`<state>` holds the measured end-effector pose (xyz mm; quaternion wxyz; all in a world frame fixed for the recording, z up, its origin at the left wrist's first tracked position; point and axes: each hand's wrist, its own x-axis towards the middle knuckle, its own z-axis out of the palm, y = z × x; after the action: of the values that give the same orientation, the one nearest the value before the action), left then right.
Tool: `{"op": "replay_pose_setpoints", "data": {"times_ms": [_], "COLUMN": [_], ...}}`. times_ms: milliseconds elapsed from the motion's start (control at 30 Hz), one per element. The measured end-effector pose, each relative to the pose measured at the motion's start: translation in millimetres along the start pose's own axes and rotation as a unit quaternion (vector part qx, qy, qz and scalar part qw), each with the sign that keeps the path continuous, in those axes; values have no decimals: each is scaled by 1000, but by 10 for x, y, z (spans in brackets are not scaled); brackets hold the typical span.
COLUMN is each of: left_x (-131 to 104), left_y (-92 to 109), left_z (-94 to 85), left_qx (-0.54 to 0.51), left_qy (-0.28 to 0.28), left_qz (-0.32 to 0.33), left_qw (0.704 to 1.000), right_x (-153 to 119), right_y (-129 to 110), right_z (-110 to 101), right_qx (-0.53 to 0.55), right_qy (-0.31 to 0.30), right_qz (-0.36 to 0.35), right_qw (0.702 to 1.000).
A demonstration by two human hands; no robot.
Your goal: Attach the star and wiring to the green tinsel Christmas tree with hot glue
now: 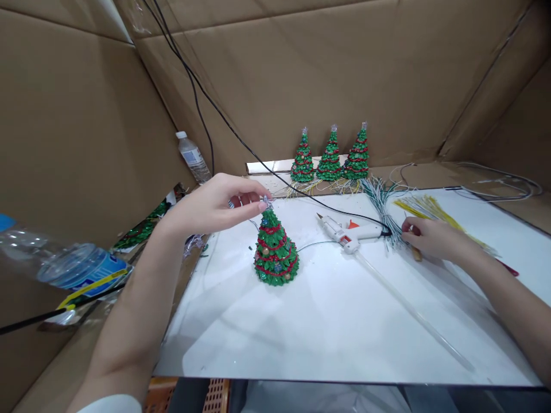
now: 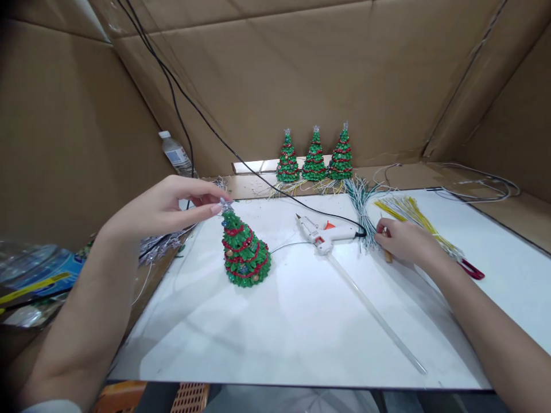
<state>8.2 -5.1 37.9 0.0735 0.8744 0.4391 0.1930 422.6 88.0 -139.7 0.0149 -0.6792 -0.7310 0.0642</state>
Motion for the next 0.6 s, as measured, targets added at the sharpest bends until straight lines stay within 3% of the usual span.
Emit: {"op": "replay_pose_setpoints", "data": {"times_ms": [233, 600], "left_x": [21, 13], "left_y": [46, 61], "left_z": [27, 27], "left_qx": [59, 38], "left_qy": [-8, -4], "left_qz": [6, 17], "left_qw": [998, 999], "right_x": [31, 6], "right_y": [-6, -16], "right_z": [-51, -74], "right_qx": [-18, -8], "right_qy": [-70, -59], "right_qz": [17, 8], "right_qw": [997, 998]}}
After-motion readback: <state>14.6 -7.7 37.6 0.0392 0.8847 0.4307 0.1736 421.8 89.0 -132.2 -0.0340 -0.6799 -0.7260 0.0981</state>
